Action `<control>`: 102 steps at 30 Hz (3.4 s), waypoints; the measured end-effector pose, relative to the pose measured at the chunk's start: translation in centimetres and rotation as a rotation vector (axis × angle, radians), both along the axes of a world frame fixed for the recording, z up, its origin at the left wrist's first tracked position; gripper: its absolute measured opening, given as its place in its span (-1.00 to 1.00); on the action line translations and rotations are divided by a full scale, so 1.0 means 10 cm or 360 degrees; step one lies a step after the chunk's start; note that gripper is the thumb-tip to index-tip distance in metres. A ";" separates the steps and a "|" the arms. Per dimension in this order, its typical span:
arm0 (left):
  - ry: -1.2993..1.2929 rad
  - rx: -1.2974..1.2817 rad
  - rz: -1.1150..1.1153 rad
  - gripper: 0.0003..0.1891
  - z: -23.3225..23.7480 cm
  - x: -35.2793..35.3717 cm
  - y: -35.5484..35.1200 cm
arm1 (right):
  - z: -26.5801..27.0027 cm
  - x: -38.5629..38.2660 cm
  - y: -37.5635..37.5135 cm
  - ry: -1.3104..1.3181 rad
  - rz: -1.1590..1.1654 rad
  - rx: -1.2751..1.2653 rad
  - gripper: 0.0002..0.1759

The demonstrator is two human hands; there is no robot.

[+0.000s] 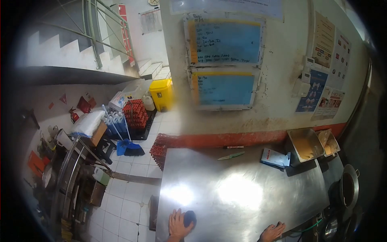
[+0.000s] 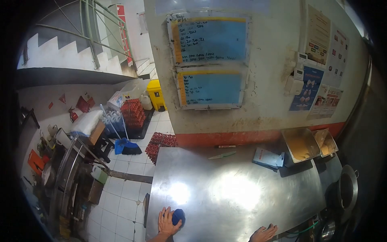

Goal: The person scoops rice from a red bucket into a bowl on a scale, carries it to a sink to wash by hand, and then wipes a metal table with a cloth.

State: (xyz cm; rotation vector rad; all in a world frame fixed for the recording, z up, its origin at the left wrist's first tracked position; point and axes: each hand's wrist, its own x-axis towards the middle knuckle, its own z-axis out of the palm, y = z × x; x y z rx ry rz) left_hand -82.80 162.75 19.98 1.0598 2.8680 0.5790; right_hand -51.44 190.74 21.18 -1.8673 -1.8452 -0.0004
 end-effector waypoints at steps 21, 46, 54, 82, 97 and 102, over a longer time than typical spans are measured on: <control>-0.0073 -0.0070 -0.0005 -0.25 0.07 0.00 0.01 | 0.06 -0.02 0.01 0.0097 0.0017 0.0044 -0.64; -0.0043 -0.0046 0.0006 -0.26 0.04 0.00 0.01 | 0.28 -0.09 -0.06 0.0015 -0.0009 -0.0034 -0.59; -0.0045 -0.0059 0.0005 -0.26 0.05 0.01 0.01 | 0.13 -0.03 -0.01 0.0049 -0.0019 -0.0051 -0.60; -0.0035 -0.0051 0.0004 -0.26 0.03 0.00 0.01 | 0.13 -0.05 0.00 0.0204 -0.0034 -0.0068 -0.59; -0.0054 -0.0035 0.0013 -0.27 0.03 0.00 0.01 | 0.12 -0.04 -0.02 0.0117 -0.0017 -0.0088 -0.54; -0.0061 -0.0050 0.0007 -0.27 0.05 0.00 0.01 | -0.02 0.01 0.00 0.0032 -0.0023 -0.0056 -0.52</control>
